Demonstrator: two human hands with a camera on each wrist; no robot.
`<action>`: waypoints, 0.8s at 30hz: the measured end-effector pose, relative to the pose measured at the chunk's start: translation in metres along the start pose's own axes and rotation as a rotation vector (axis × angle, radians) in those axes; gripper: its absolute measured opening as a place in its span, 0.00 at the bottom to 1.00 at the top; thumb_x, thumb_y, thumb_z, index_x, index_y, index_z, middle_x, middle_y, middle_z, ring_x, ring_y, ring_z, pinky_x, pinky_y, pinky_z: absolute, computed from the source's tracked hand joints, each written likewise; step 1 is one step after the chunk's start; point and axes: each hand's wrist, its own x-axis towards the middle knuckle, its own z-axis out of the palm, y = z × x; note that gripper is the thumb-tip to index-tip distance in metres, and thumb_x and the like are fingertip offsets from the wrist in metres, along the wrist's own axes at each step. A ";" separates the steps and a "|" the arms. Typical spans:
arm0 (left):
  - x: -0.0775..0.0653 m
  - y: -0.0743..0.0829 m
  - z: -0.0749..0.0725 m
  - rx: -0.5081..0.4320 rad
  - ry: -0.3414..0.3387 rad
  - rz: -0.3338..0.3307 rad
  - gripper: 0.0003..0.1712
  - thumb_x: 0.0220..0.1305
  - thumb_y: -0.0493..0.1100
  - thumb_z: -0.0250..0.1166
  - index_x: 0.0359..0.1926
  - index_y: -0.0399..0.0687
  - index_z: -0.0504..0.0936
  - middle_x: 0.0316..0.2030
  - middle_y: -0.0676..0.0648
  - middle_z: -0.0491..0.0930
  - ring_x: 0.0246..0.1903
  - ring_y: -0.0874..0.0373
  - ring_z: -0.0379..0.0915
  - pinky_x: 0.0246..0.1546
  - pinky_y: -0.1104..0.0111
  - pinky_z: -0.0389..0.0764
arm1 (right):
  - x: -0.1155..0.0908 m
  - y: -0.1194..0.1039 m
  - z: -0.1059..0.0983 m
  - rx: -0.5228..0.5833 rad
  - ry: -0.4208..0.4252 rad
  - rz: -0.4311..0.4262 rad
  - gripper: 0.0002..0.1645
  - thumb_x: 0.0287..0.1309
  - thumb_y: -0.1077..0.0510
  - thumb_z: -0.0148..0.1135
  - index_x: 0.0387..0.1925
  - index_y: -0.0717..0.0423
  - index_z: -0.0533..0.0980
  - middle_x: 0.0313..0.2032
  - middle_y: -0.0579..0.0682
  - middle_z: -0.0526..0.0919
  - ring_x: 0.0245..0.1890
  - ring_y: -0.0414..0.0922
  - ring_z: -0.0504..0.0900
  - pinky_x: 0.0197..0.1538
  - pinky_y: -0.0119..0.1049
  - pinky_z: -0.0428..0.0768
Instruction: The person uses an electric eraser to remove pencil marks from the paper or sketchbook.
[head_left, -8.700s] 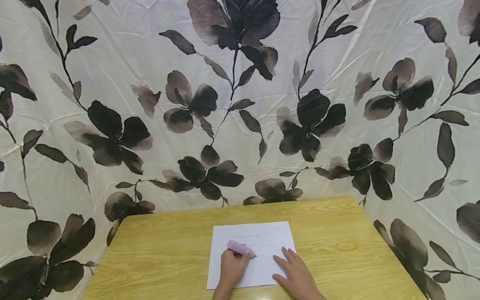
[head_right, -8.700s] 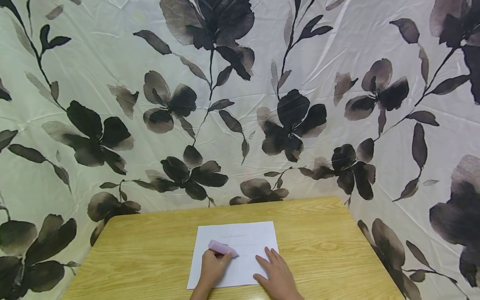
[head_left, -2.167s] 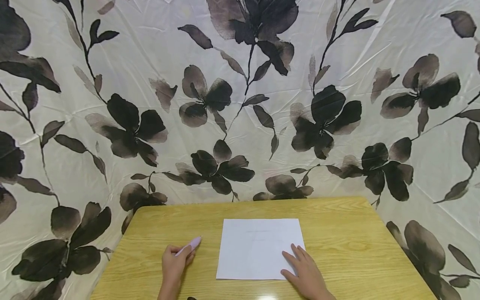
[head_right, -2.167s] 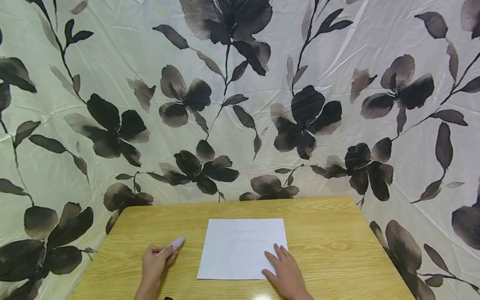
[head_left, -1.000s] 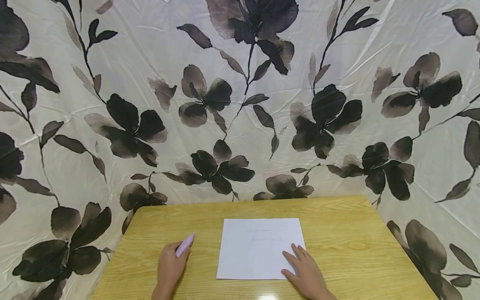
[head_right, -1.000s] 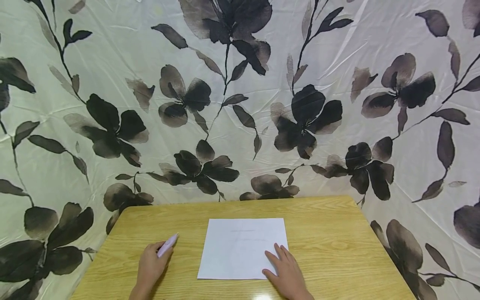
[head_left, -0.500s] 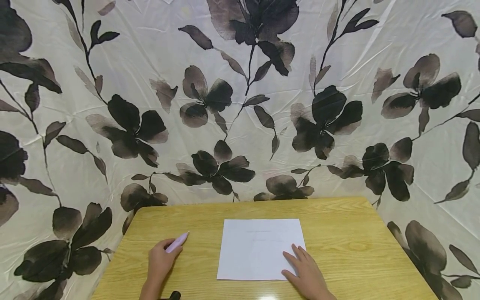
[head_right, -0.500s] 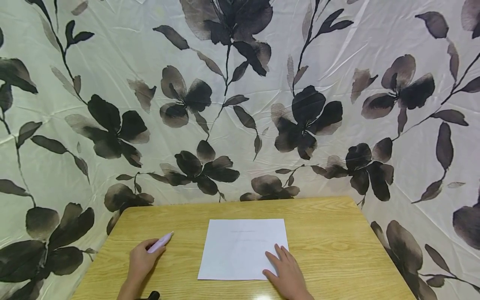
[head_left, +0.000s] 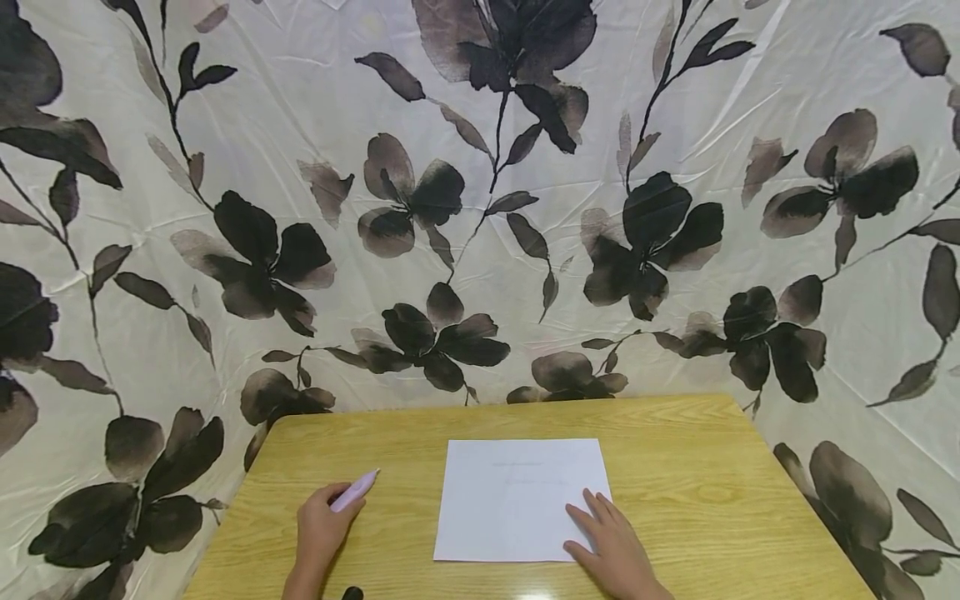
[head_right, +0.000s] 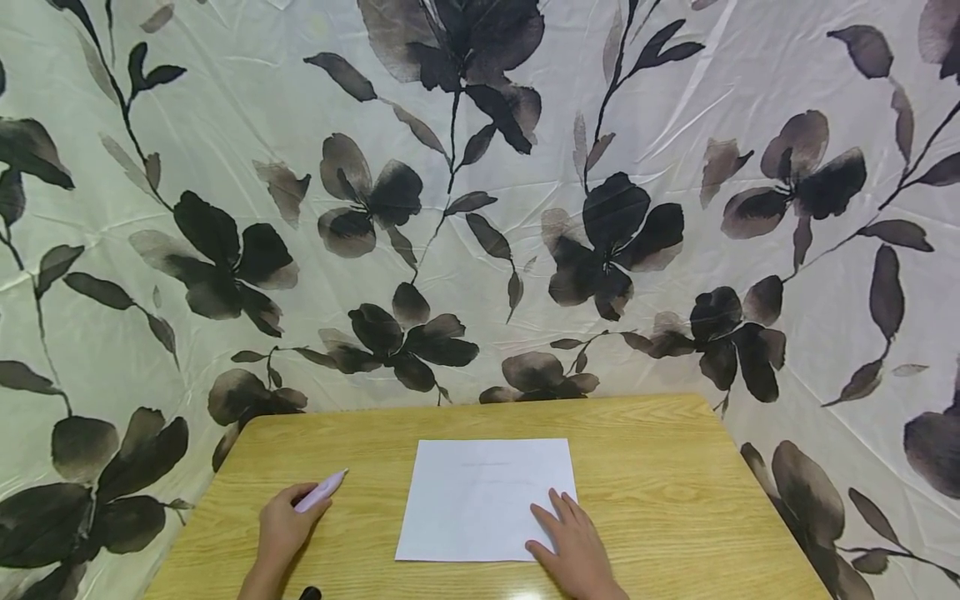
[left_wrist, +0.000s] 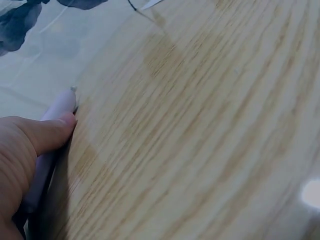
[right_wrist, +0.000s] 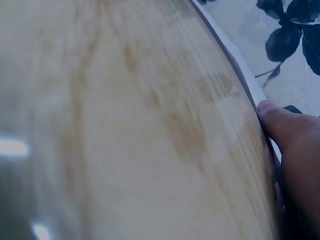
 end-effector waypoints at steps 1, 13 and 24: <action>0.000 0.000 0.000 0.000 0.000 -0.004 0.23 0.51 0.42 0.76 0.47 0.36 0.83 0.43 0.36 0.82 0.42 0.44 0.78 0.42 0.53 0.76 | 0.000 0.000 0.000 0.003 0.006 -0.008 0.34 0.59 0.33 0.58 0.60 0.46 0.75 0.66 0.58 0.67 0.66 0.60 0.62 0.64 0.58 0.60; -0.003 -0.001 -0.002 -0.029 -0.003 0.008 0.24 0.52 0.40 0.75 0.50 0.34 0.82 0.45 0.34 0.81 0.45 0.42 0.77 0.45 0.51 0.75 | 0.008 -0.003 -0.014 0.075 -0.063 -0.116 0.32 0.60 0.39 0.62 0.60 0.53 0.75 0.65 0.65 0.67 0.64 0.66 0.62 0.61 0.64 0.60; -0.003 -0.003 -0.003 -0.010 -0.001 0.083 0.28 0.51 0.38 0.76 0.52 0.30 0.79 0.45 0.35 0.80 0.44 0.44 0.77 0.43 0.55 0.75 | 0.008 -0.002 -0.006 0.088 -0.012 -0.085 0.32 0.57 0.40 0.65 0.58 0.53 0.76 0.64 0.63 0.68 0.65 0.64 0.63 0.61 0.62 0.61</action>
